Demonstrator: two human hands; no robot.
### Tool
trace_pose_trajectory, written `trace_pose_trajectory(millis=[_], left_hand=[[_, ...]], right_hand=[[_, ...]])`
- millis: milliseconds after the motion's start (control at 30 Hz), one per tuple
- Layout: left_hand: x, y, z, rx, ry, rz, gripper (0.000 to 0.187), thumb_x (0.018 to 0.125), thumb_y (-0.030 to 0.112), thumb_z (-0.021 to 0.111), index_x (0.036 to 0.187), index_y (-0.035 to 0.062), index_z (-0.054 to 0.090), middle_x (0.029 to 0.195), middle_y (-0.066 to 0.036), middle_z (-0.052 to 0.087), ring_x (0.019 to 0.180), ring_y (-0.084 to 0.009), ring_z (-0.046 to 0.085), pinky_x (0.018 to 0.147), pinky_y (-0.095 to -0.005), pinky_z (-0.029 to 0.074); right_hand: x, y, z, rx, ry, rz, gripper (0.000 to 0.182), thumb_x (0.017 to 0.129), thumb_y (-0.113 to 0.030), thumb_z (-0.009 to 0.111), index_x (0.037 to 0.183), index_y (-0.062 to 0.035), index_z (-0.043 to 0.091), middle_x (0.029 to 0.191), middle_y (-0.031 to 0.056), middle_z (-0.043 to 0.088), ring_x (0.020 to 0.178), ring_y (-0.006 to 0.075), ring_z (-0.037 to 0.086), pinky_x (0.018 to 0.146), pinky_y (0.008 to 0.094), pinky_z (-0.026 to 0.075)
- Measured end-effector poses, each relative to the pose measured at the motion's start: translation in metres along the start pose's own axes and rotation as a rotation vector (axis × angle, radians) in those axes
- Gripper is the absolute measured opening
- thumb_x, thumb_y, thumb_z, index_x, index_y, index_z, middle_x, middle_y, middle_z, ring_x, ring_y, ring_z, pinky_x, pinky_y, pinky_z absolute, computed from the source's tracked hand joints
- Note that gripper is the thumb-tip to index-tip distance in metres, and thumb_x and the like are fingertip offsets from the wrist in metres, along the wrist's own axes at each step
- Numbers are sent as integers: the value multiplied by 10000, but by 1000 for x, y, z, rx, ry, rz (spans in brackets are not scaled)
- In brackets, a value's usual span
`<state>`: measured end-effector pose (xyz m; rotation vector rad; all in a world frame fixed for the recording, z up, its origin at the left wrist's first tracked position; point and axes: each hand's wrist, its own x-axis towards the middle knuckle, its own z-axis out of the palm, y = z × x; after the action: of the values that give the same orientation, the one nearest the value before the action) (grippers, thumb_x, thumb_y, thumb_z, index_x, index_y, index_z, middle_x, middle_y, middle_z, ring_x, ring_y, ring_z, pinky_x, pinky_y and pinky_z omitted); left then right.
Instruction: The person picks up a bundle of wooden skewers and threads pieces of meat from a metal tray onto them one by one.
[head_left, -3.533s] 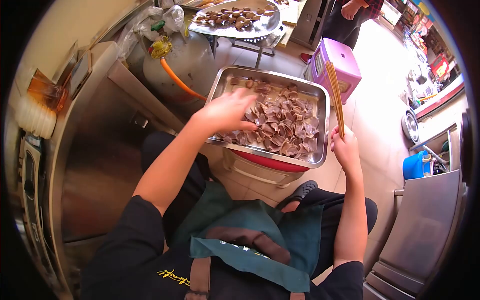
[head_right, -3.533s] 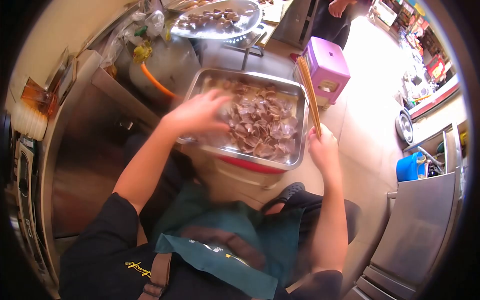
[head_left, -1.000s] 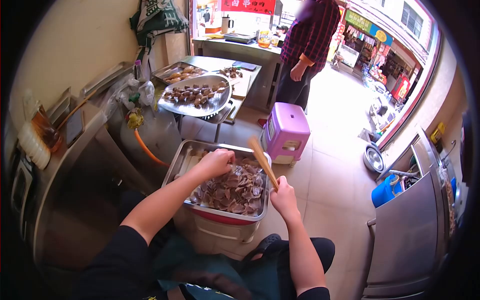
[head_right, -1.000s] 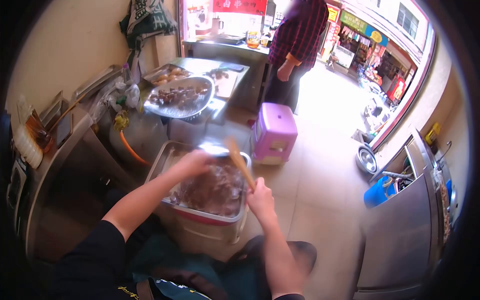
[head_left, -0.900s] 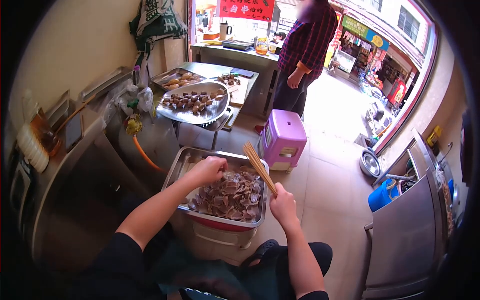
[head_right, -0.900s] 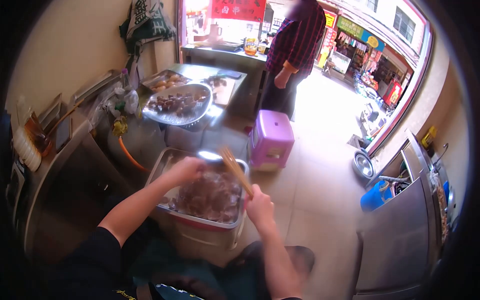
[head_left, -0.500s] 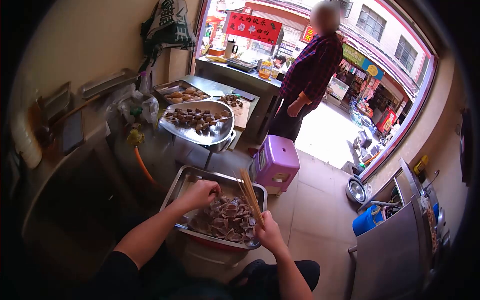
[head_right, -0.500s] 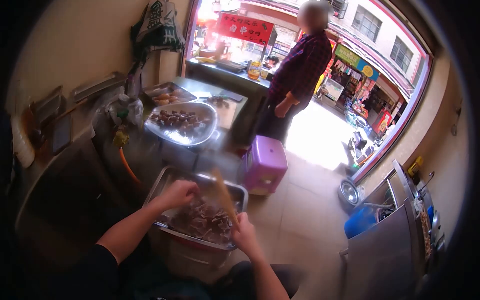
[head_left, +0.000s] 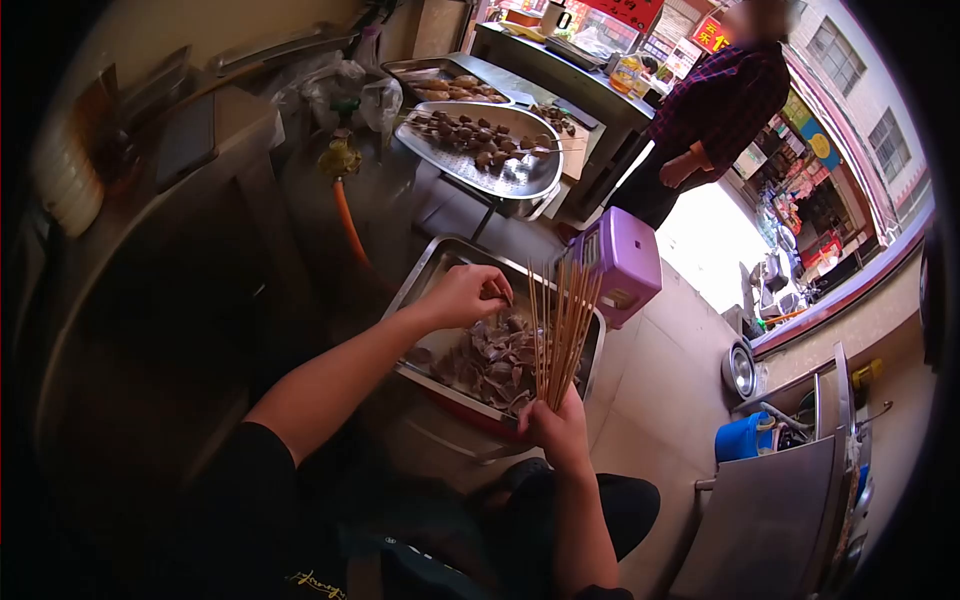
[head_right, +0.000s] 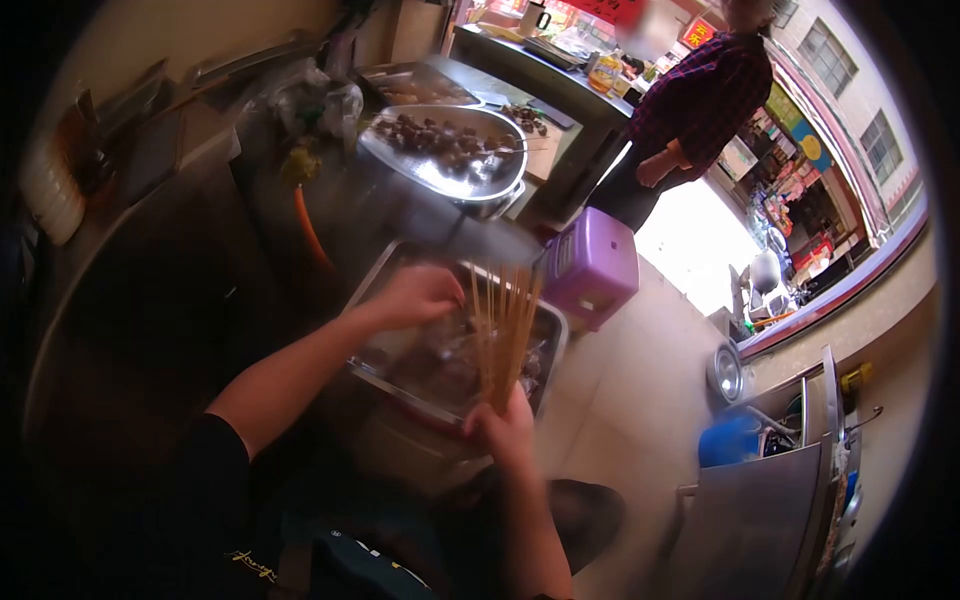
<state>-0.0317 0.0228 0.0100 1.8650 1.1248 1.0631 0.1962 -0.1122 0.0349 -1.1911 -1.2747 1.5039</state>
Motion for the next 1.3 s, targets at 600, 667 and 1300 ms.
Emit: trace_pose_trajectory(millis=[600, 667, 1300], left_hand=[[-4, 12, -9, -571, 28, -199, 152, 867, 55, 682, 995, -16, 644, 884, -69, 670, 783, -109, 648, 673, -258, 582], [-5, 13, -8, -596, 37, -215, 151, 880, 47, 664, 1014, -18, 642, 907, -75, 671, 811, -111, 646, 685, -268, 590], [-7, 32, -11, -654, 134, -92, 144, 912, 8, 607, 1050, -36, 607, 994, -92, 669, 914, -144, 680, 794, -257, 576]], right_hand=[[-12, 10, 12, -48, -18, 28, 229, 853, 32, 414, 1071, -21, 465, 599, 41, 529, 470, 108, 489, 415, 223, 363], [-14, 14, 19, 14, 12, -13, 290, 849, 39, 421, 1131, -14, 464, 599, 44, 532, 444, 99, 459, 385, 225, 344], [-22, 14, 20, 275, -61, 168, 245, 790, 74, 436, 960, -100, 412, 568, 61, 491, 434, 120, 442, 385, 231, 319]])
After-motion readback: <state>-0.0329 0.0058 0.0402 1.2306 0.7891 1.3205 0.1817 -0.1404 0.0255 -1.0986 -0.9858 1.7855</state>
